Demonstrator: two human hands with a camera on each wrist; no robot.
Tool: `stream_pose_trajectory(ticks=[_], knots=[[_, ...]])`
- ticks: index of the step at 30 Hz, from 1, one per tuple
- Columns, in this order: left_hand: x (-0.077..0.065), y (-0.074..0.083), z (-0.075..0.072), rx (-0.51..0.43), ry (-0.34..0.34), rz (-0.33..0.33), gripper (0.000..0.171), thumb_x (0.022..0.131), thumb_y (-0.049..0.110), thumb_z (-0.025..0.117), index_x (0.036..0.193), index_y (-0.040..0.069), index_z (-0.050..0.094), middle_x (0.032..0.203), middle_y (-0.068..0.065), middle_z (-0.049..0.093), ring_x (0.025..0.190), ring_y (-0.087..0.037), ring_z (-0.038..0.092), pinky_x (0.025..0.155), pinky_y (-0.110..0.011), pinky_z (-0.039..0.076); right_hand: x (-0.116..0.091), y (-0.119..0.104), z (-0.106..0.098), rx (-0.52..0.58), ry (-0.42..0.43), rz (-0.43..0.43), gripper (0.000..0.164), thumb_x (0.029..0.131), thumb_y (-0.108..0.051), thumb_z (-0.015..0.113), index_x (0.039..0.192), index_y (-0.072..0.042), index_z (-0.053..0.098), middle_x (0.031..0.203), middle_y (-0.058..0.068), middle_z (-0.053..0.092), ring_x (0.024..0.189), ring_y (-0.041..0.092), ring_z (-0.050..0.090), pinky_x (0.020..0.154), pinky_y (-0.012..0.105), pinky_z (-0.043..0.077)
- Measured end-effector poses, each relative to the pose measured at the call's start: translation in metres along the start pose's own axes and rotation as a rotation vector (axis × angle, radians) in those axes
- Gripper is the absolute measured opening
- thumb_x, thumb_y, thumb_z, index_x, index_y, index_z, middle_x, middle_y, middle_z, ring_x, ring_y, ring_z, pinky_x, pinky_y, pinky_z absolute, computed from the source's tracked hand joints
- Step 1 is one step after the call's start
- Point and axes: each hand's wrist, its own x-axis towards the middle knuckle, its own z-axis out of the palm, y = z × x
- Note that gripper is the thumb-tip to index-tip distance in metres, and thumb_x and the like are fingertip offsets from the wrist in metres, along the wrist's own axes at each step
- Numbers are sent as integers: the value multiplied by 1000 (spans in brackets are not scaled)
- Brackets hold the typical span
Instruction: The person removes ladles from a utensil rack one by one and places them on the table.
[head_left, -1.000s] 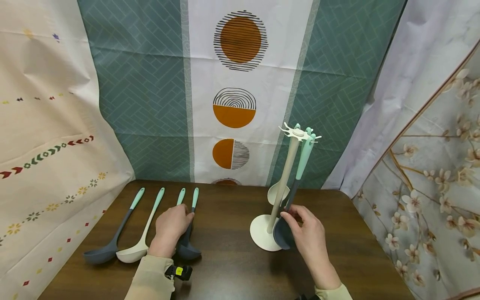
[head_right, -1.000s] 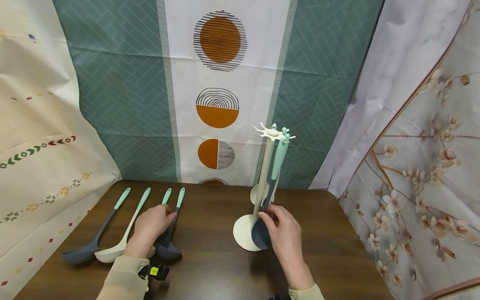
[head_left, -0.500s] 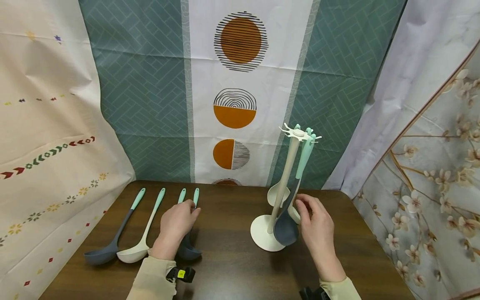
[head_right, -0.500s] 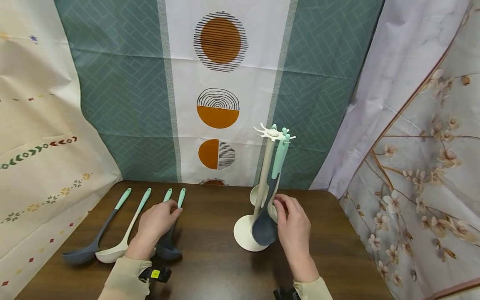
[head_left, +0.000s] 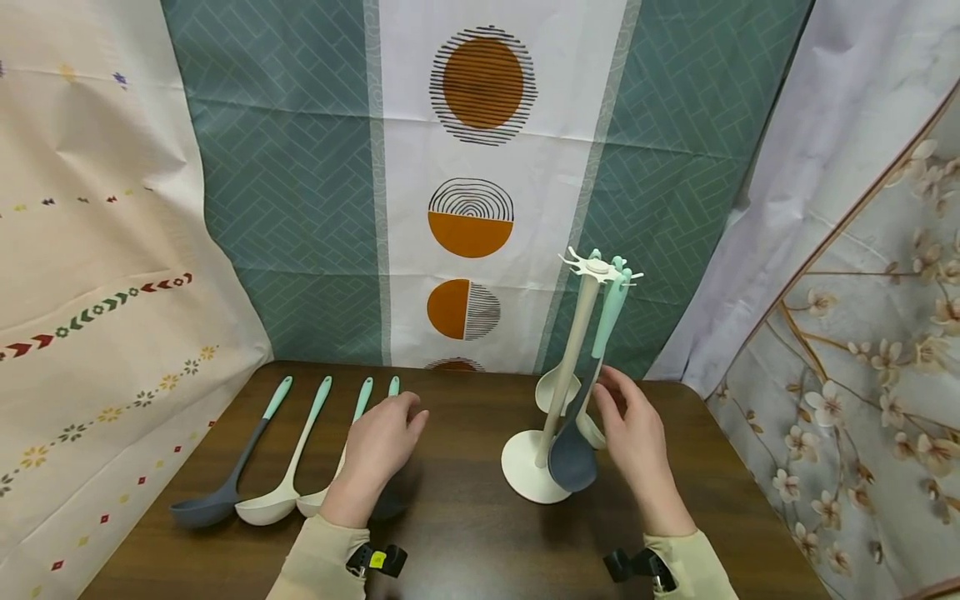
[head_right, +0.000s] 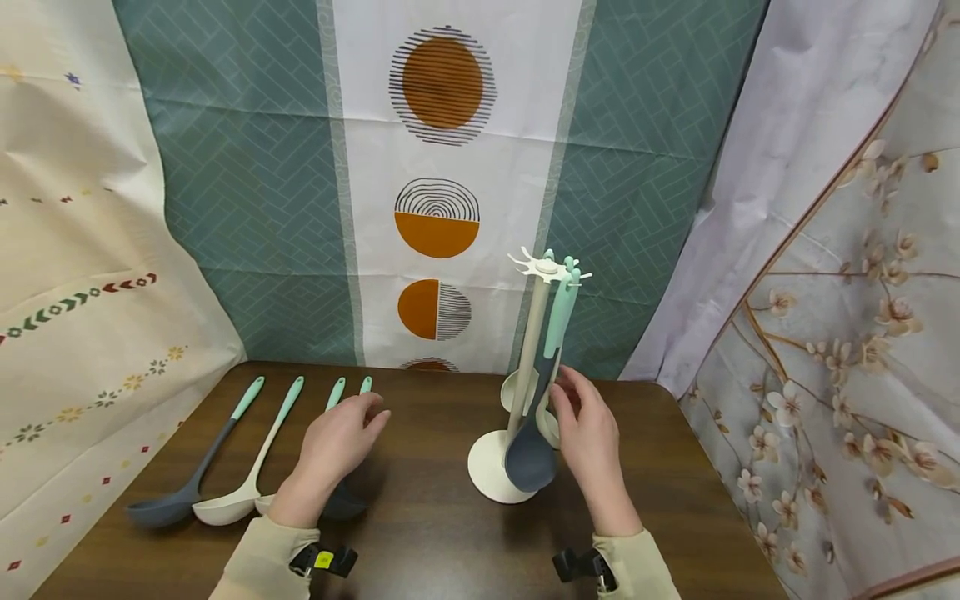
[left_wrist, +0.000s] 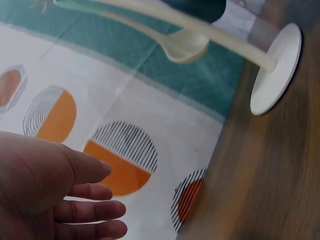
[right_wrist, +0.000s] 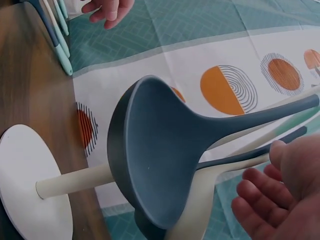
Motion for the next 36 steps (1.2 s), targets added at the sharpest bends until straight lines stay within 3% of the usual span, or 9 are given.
stream_pose_trajectory(ticks=[6,10,17,28,36], knots=[[-2,17,5,-31,2,33,23,103,25,80,119,9,78,92,-1,73,67,-14,59,63,-38,54,5,0,-1,22,-22,10,38,115,-24,64,149,-8,67,126,13,74,111,27,69,93,31,53],[-2,25,4,-39,16,57,24,103,26,81,120,9,78,94,0,73,69,-13,59,64,-37,55,7,1,0,49,-8,-3,31,114,-22,64,140,-8,72,116,12,76,101,24,65,84,24,49],[-2,39,2,-67,56,122,22,103,24,81,120,10,79,96,-1,74,73,-15,62,67,-40,56,10,3,1,58,4,-21,22,112,-19,67,128,-7,77,103,10,74,92,22,62,76,22,48],[-6,64,7,-106,96,220,20,103,19,81,120,9,79,95,2,73,75,-14,64,66,-36,56,7,1,-1,22,-4,-22,23,111,-23,70,127,-7,77,103,9,75,93,23,63,76,24,49],[-9,83,10,-158,90,243,22,103,21,81,123,11,79,99,1,75,82,-15,67,71,-35,58,3,-2,-1,4,7,-34,20,109,-22,73,123,-8,78,99,7,74,89,23,63,74,26,49]])
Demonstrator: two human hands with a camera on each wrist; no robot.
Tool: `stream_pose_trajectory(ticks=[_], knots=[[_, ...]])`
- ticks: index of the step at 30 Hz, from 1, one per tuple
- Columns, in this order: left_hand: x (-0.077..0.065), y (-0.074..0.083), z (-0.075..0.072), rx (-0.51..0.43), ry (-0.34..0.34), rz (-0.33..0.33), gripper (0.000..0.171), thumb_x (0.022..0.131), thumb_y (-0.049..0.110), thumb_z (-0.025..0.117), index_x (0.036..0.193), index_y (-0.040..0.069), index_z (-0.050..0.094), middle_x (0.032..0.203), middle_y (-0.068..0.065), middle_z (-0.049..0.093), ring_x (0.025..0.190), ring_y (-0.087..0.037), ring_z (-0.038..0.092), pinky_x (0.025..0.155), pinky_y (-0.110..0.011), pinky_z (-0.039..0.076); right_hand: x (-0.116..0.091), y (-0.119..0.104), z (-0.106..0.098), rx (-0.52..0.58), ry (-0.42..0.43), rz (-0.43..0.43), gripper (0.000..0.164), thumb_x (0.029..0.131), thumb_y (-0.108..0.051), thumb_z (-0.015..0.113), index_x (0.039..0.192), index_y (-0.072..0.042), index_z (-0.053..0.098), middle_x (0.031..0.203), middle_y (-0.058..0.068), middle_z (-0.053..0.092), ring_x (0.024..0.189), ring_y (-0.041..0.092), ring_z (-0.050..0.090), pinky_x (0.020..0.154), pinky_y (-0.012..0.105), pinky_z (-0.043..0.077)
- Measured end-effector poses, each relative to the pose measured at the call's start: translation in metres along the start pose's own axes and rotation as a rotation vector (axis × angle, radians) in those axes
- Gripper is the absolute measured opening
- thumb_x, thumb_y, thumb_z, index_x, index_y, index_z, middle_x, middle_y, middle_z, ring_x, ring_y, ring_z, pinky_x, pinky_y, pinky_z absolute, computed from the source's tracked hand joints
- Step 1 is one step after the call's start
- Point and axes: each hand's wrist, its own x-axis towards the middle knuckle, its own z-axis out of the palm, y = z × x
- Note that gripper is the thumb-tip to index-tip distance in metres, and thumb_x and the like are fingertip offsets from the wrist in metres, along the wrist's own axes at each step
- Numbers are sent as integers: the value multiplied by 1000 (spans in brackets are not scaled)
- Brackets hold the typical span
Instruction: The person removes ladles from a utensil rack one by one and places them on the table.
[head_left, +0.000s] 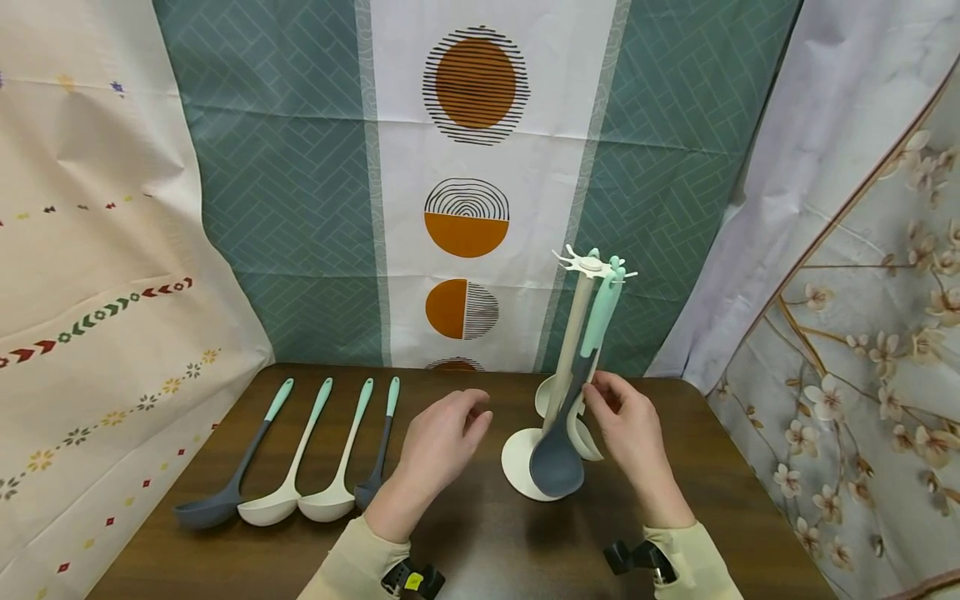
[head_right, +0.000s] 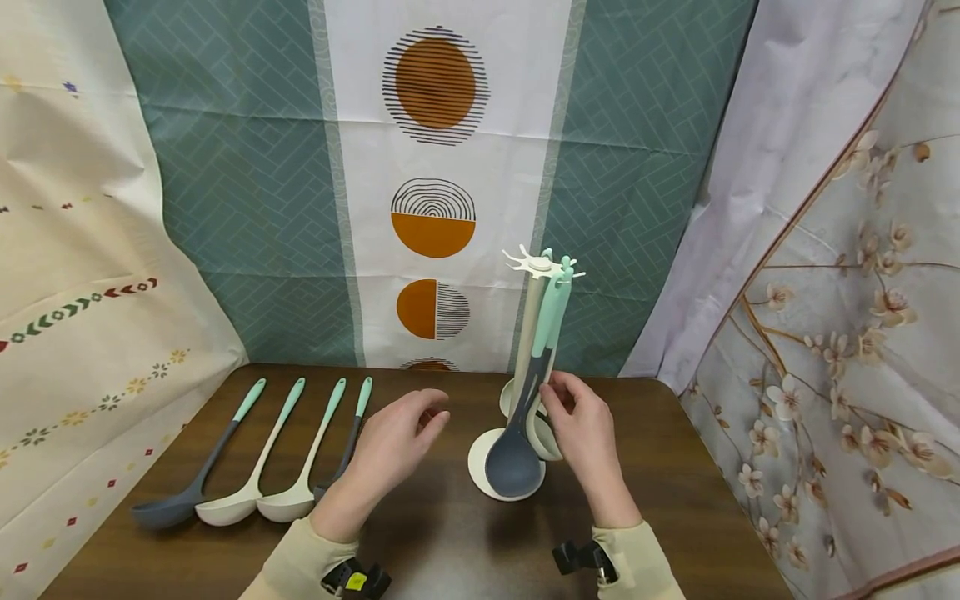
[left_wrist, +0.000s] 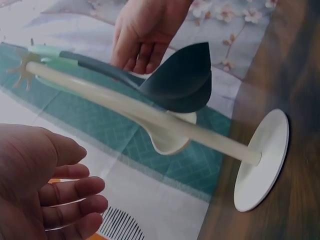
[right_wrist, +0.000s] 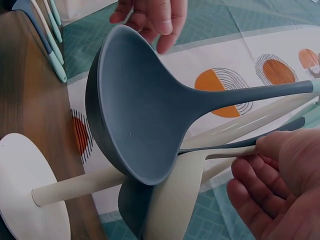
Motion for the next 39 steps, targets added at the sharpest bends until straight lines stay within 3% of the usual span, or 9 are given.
stream_pose_trajectory(ticks=[10,23,39], knots=[[4,26,6,-101,16,43,27,105,25,80,129,15,77,105,2,74,89,-15,67,75,-36,59,-2,-3,1,-6,19,-23,19,107,-22,76,121,-9,80,101,5,78,91,20,69,77,23,51],[12,51,19,-168,-16,112,35,101,30,84,132,15,75,115,1,76,101,-18,70,83,-38,60,-5,-5,2,-22,36,-43,13,106,-20,78,115,-10,79,94,2,76,84,18,69,72,25,52],[15,60,30,-180,9,113,27,98,28,89,119,16,77,105,4,75,91,-14,66,78,-30,57,-12,-6,1,-12,48,-77,8,104,-18,80,108,-12,76,88,-1,75,80,14,70,69,25,51]])
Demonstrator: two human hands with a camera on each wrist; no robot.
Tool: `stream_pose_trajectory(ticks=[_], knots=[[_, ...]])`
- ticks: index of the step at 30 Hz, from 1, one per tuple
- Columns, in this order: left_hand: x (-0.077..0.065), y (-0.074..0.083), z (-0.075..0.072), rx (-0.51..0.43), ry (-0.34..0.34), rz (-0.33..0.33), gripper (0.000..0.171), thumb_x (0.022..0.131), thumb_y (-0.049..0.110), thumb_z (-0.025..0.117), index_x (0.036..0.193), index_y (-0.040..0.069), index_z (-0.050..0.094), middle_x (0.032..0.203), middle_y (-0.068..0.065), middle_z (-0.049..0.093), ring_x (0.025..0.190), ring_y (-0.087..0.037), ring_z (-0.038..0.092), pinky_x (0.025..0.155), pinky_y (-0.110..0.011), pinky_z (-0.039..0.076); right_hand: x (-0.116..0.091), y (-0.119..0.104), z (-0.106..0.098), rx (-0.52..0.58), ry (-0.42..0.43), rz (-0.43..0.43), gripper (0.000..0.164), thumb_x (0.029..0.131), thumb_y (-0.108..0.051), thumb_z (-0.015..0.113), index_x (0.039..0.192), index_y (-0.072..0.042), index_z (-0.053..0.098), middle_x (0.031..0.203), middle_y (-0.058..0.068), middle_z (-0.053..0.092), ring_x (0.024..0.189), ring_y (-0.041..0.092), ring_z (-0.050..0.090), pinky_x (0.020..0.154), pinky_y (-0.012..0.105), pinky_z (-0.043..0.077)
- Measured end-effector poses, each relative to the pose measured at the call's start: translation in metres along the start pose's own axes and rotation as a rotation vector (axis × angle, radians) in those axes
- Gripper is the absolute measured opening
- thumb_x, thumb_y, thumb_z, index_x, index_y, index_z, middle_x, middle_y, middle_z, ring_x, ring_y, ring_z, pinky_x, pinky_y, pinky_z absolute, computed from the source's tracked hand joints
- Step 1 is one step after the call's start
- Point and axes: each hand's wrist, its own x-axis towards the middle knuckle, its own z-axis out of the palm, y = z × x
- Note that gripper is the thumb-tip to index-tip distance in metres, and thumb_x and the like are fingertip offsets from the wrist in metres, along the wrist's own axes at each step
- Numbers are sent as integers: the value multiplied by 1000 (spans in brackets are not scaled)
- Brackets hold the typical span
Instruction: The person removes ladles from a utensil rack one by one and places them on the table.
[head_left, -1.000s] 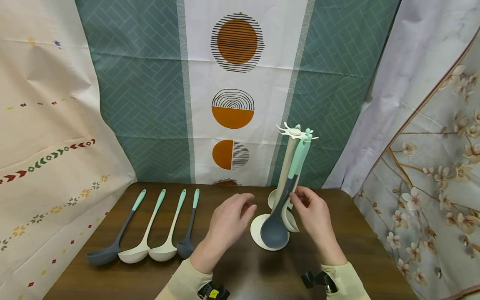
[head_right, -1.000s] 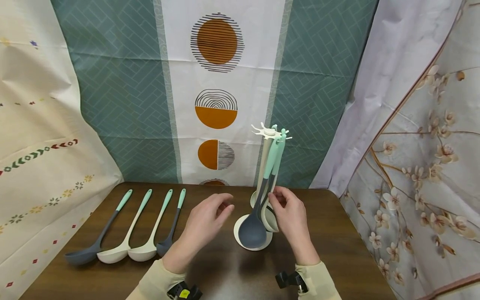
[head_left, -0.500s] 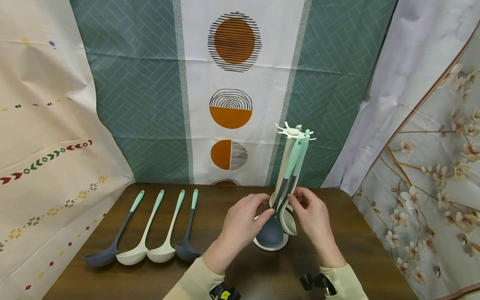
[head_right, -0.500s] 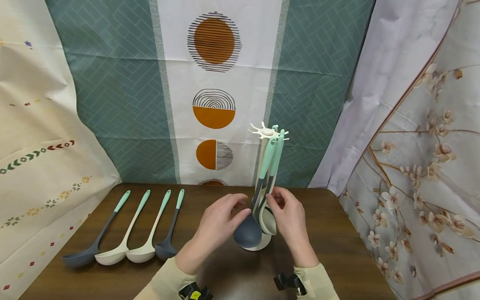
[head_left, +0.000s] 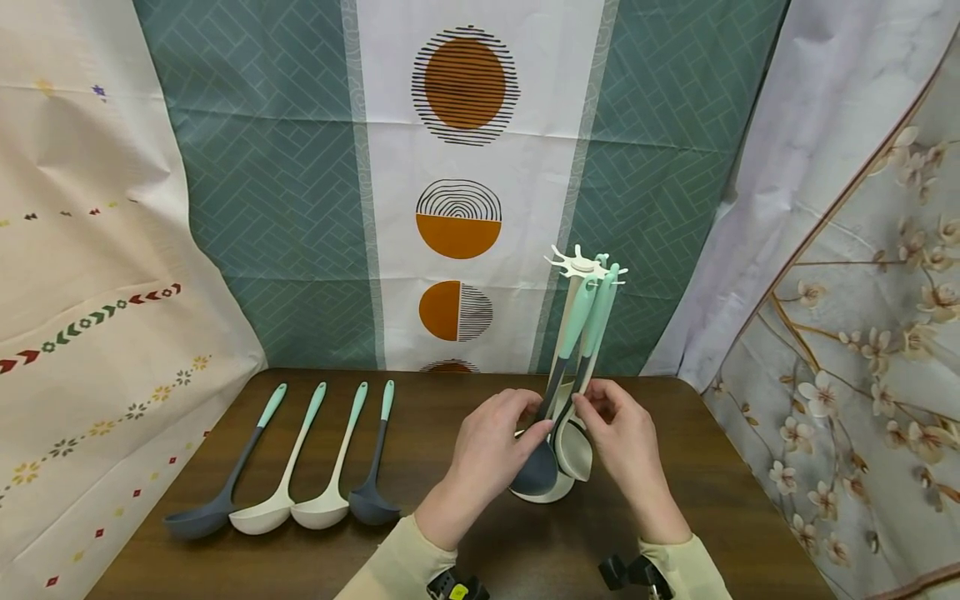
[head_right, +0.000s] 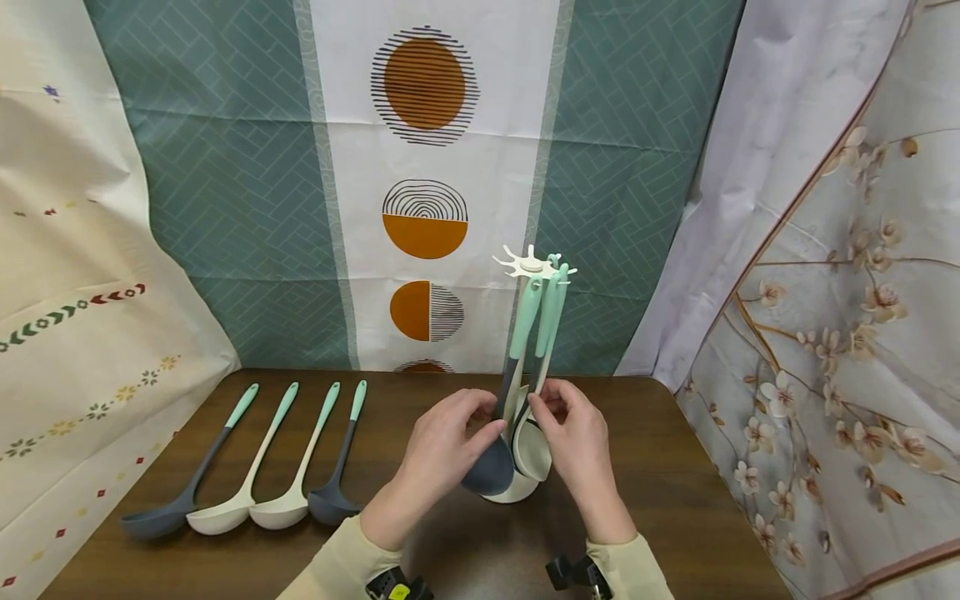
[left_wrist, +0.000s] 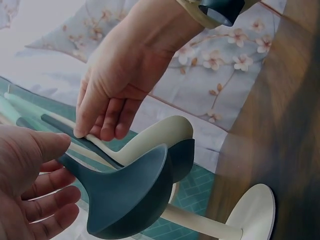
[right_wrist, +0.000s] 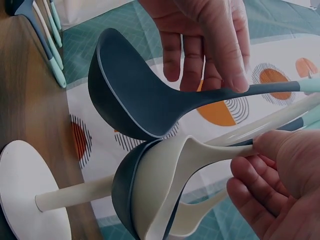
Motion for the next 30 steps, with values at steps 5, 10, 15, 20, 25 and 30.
stream_pose_trajectory(ticks=[5,10,15,20,25,30], knots=[[1,-1,3,-17,3,-14,23,98,28,88,114,17,77,103,4,75,91,-15,68,78,-31,58,-1,-2,1,11,1,-4,8,104,-15,81,107,-11,76,86,-2,75,78,13,70,68,23,51],[2,-2,4,-32,-8,-36,21,99,27,87,113,18,75,102,4,76,89,-13,69,79,-30,59,-2,-2,2,17,3,4,9,103,-13,81,108,-11,75,87,-1,75,78,12,70,68,22,51],[1,-3,5,-33,1,-23,19,98,27,88,110,18,75,98,5,75,85,-14,69,76,-28,57,-3,-4,3,16,13,-5,10,102,-12,82,107,-10,73,87,-1,74,78,11,70,67,23,51],[-1,-3,4,-36,23,-8,17,97,27,89,107,19,77,95,6,74,82,-16,67,73,-27,56,-3,-4,3,20,22,-12,12,101,-11,83,107,-10,72,88,0,74,78,12,70,68,22,50],[-3,-3,4,-33,39,6,17,97,26,89,106,18,77,94,6,73,82,-16,67,72,-26,56,-2,-2,4,21,30,-17,12,101,-11,83,107,-9,72,89,1,74,79,12,70,68,19,49],[-3,-2,3,-28,42,5,17,97,26,89,106,18,77,94,6,73,80,-12,64,71,-26,55,-1,-1,4,30,26,-26,12,101,-11,83,108,-10,73,89,1,74,79,12,70,68,19,50]])
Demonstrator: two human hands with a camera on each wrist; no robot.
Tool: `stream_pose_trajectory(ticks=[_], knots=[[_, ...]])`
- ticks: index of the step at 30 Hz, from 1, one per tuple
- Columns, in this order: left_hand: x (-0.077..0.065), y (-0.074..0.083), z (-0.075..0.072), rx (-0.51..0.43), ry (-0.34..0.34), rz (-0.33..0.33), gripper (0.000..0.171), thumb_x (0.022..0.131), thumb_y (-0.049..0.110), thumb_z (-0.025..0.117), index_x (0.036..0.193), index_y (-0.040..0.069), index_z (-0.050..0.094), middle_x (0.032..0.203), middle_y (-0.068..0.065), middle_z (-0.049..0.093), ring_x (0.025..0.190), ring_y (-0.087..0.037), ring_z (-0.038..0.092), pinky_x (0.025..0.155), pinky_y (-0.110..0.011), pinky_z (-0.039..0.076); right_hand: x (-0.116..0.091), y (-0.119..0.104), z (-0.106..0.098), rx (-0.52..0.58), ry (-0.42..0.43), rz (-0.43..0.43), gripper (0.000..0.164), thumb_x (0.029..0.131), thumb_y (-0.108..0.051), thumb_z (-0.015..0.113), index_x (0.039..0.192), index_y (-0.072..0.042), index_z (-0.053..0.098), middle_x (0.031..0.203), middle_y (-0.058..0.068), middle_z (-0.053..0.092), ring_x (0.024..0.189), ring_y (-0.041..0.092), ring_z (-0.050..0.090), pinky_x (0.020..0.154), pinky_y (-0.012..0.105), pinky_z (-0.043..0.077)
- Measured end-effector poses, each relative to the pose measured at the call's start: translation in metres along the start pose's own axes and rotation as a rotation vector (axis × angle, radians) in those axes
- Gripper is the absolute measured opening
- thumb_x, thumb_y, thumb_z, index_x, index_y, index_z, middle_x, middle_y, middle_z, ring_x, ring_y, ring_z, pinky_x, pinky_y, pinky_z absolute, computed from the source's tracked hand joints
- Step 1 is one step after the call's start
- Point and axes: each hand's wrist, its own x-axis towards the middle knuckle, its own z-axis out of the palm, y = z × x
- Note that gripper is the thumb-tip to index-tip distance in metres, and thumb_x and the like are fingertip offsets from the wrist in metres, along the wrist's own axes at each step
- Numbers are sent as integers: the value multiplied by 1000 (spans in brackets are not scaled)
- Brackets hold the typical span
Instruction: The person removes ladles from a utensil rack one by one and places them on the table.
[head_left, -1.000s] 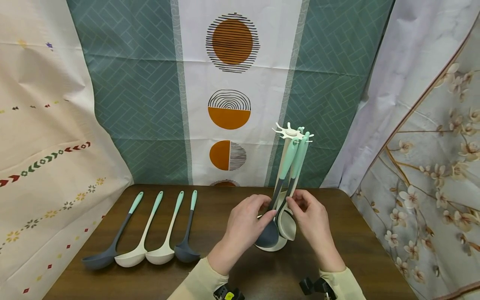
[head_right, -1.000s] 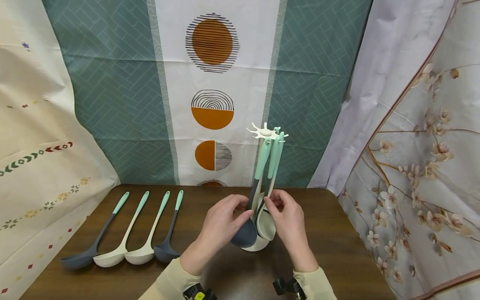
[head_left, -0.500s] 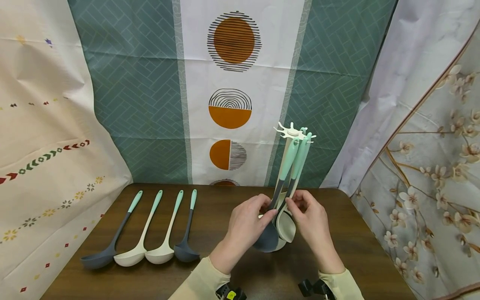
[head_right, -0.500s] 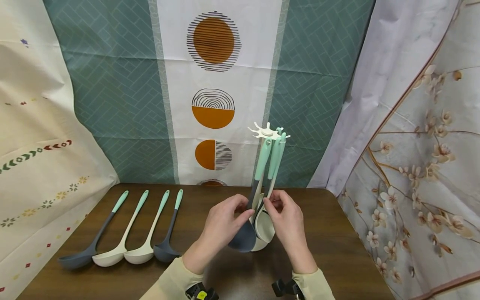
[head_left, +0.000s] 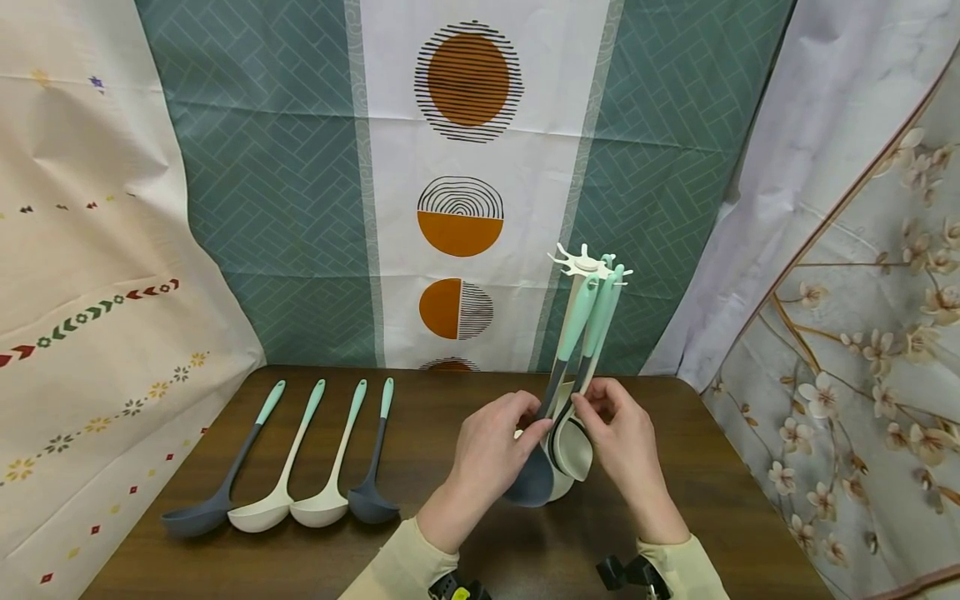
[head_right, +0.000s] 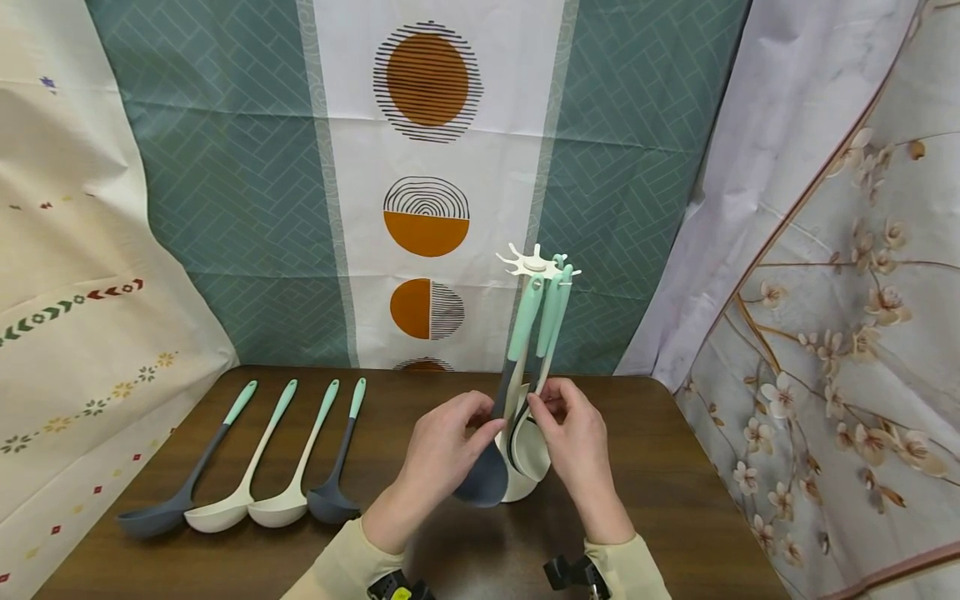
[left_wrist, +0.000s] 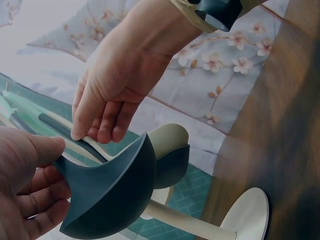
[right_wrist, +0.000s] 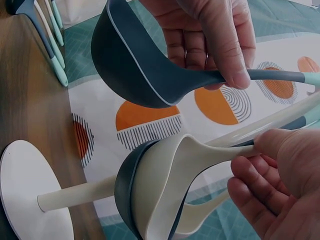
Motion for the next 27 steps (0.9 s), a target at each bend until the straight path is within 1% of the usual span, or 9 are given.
stream_pose_trajectory(ticks=[7,14,19,27], knots=[[0,1,-1,6,10,19,17,96,25,89,105,18,77,94,7,73,78,-9,61,69,-25,52,1,0,0,5,3,-7,12,101,-11,82,107,-9,72,88,1,74,78,11,70,69,18,50],[0,3,-3,-10,6,22,17,96,23,90,106,17,77,94,6,73,78,-18,65,68,-25,51,2,-1,0,9,0,-3,11,102,-12,82,107,-9,73,88,1,75,79,12,70,69,19,50],[0,4,-4,-7,12,29,17,96,23,90,105,18,77,93,7,72,78,-11,61,68,-25,51,2,-1,1,13,4,-3,10,103,-13,81,107,-10,73,88,2,74,79,12,69,69,19,49],[-1,7,-7,-1,25,56,18,96,24,90,105,17,76,94,7,73,79,-11,63,67,-25,51,1,-1,1,5,1,-2,10,103,-13,81,107,-10,73,87,2,74,78,13,68,69,20,49]])
